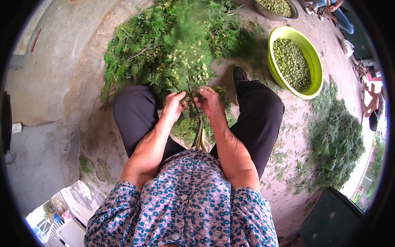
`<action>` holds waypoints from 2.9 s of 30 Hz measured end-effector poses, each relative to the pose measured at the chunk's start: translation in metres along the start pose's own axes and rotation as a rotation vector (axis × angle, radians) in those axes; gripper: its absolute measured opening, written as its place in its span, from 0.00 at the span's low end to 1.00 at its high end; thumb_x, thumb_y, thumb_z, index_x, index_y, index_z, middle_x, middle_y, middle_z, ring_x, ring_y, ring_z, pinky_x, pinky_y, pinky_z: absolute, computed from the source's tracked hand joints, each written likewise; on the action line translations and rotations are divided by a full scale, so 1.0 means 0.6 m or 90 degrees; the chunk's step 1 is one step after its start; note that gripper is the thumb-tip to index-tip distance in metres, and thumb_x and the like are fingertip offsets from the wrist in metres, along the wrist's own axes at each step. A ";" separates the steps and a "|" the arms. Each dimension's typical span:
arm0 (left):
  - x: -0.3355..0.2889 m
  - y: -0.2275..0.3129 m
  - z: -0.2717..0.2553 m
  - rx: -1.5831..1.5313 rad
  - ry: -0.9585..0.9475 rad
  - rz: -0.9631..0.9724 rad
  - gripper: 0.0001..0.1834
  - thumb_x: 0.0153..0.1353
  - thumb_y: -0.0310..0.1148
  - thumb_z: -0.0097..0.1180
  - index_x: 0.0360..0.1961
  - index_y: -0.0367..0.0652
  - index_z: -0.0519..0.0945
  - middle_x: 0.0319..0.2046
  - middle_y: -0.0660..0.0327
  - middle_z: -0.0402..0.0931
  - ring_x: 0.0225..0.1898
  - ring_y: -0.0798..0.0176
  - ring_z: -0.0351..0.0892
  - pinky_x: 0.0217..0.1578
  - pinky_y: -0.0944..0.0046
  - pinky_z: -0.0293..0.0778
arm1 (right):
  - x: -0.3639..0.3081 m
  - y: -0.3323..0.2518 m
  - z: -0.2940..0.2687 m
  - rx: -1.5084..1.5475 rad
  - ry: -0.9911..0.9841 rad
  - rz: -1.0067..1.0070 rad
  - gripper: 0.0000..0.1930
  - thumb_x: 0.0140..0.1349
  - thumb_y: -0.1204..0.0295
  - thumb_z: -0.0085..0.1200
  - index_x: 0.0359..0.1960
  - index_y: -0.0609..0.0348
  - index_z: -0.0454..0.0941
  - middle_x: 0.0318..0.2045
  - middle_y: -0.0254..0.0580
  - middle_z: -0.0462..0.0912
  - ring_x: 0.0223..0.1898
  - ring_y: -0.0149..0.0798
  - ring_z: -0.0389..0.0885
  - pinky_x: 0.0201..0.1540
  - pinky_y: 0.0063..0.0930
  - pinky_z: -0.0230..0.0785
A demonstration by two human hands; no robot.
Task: The person picks small green fruits from leafy branches by hand and places them into a green plastic bowl.
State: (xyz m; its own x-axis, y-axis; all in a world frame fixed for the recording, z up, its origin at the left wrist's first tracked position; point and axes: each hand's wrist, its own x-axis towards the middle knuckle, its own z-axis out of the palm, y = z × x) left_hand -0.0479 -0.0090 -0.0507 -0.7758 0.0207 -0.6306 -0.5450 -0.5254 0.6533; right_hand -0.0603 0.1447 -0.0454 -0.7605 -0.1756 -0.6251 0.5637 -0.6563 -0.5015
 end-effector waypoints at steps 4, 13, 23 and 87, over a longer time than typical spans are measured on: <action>-0.008 0.009 0.012 0.092 -0.001 -0.015 0.07 0.52 0.31 0.58 0.32 0.44 0.75 0.29 0.67 0.74 0.29 0.72 0.69 0.26 0.69 0.65 | 0.012 0.007 -0.013 -0.033 -0.070 -0.020 0.05 0.59 0.74 0.49 0.36 0.58 0.70 0.21 0.33 0.71 0.14 0.28 0.68 0.14 0.21 0.57; 0.003 -0.013 -0.003 0.181 -0.010 0.073 0.07 0.48 0.30 0.61 0.26 0.39 0.78 0.24 0.66 0.75 0.24 0.71 0.70 0.27 0.69 0.64 | 0.003 0.025 0.013 -0.228 0.012 -0.062 0.04 0.57 0.75 0.53 0.34 0.58 0.75 0.19 0.29 0.72 0.14 0.22 0.63 0.12 0.16 0.52; -0.013 0.007 0.011 0.188 0.083 0.048 0.07 0.42 0.31 0.60 0.21 0.41 0.75 0.22 0.66 0.71 0.21 0.70 0.66 0.19 0.68 0.60 | 0.020 0.015 -0.006 -0.094 0.020 -0.049 0.04 0.58 0.76 0.49 0.35 0.59 0.70 0.21 0.32 0.72 0.17 0.27 0.69 0.13 0.18 0.57; -0.014 0.001 -0.003 0.019 0.097 0.084 0.08 0.50 0.28 0.57 0.33 0.44 0.74 0.30 0.65 0.75 0.28 0.69 0.73 0.19 0.70 0.65 | 0.009 -0.005 0.004 0.084 -0.088 -0.054 0.12 0.62 0.76 0.41 0.45 0.69 0.66 0.36 0.48 0.74 0.36 0.43 0.77 0.37 0.36 0.75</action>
State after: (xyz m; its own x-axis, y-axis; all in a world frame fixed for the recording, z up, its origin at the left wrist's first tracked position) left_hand -0.0411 -0.0113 -0.0456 -0.7850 -0.1768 -0.5937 -0.4533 -0.4894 0.7450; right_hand -0.0668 0.1443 -0.0458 -0.8454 -0.2091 -0.4914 0.4559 -0.7618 -0.4602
